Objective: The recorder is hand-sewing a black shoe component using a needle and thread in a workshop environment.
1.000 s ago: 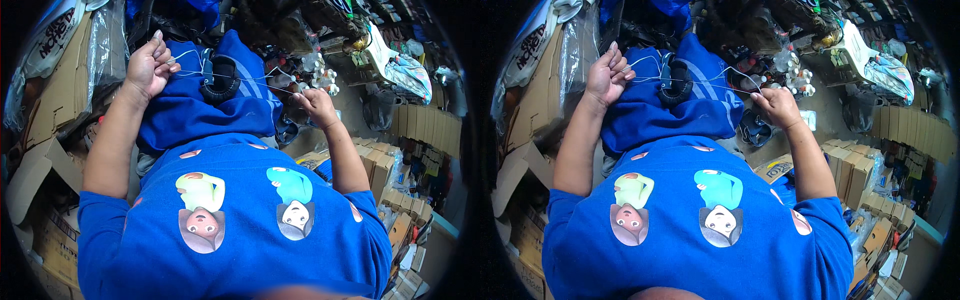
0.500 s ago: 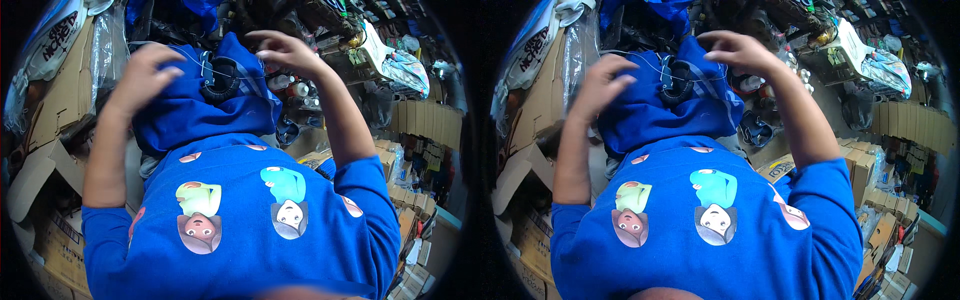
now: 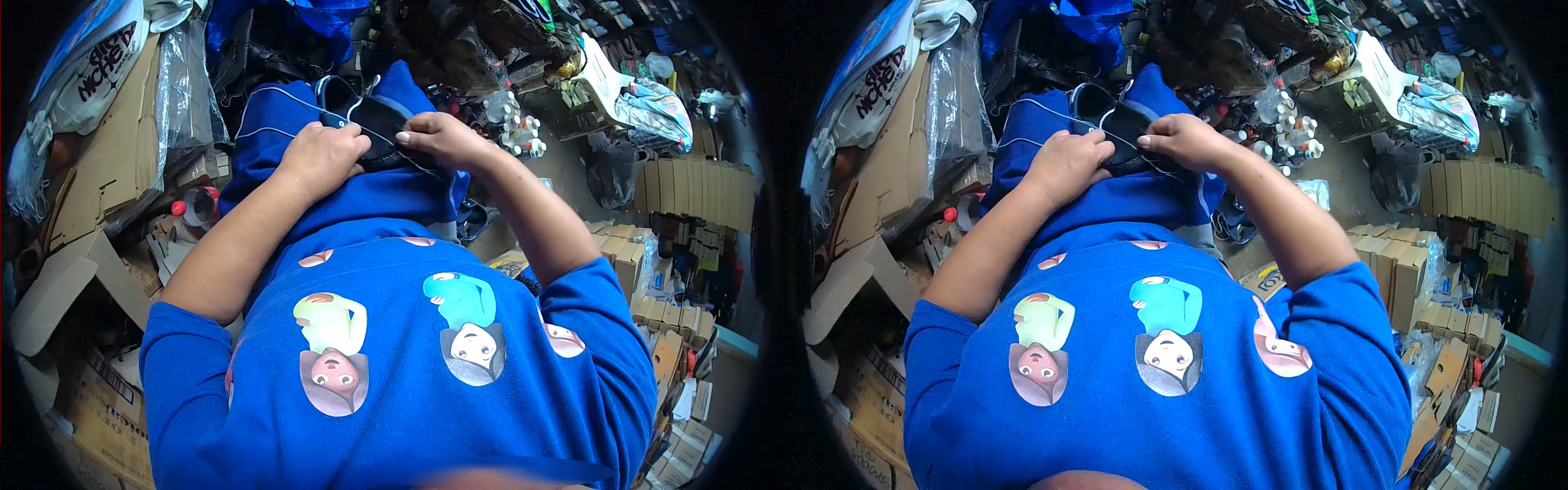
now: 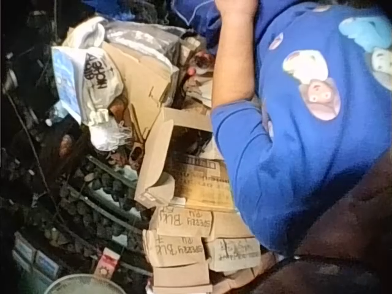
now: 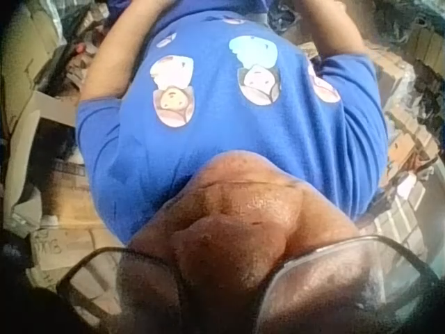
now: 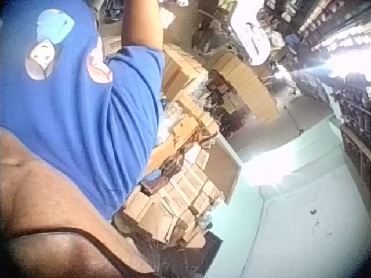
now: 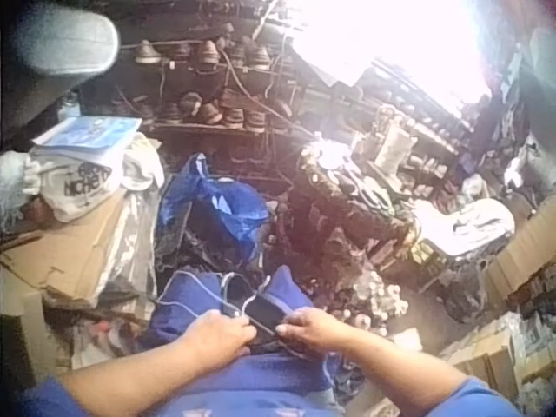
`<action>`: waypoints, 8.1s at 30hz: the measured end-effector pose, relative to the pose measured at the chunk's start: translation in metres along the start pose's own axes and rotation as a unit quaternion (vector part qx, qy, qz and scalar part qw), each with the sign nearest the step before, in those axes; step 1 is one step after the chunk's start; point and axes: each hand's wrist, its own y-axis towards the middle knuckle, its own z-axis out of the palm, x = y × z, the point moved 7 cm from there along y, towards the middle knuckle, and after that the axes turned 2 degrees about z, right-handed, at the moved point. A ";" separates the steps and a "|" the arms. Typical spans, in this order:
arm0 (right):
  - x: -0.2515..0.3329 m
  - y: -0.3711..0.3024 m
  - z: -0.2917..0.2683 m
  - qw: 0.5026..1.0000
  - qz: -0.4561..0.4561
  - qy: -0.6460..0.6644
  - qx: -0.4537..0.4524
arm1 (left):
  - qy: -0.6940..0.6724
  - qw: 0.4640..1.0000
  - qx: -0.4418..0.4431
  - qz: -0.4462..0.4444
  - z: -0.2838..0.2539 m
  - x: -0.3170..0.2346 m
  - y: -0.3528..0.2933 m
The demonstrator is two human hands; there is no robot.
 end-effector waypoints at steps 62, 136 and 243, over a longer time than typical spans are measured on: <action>0.049 -0.047 -0.013 0.931 -0.133 -0.289 -0.180 | -0.510 0.843 0.165 -0.038 0.013 0.037 0.070; -0.013 -0.015 -0.008 0.994 -0.089 0.059 -0.023 | -0.132 0.974 -0.180 -0.047 -0.020 0.024 -0.003; -0.025 -0.055 -0.055 0.893 -0.173 -0.370 -0.190 | 0.019 0.996 -0.082 0.003 -0.045 0.027 -0.057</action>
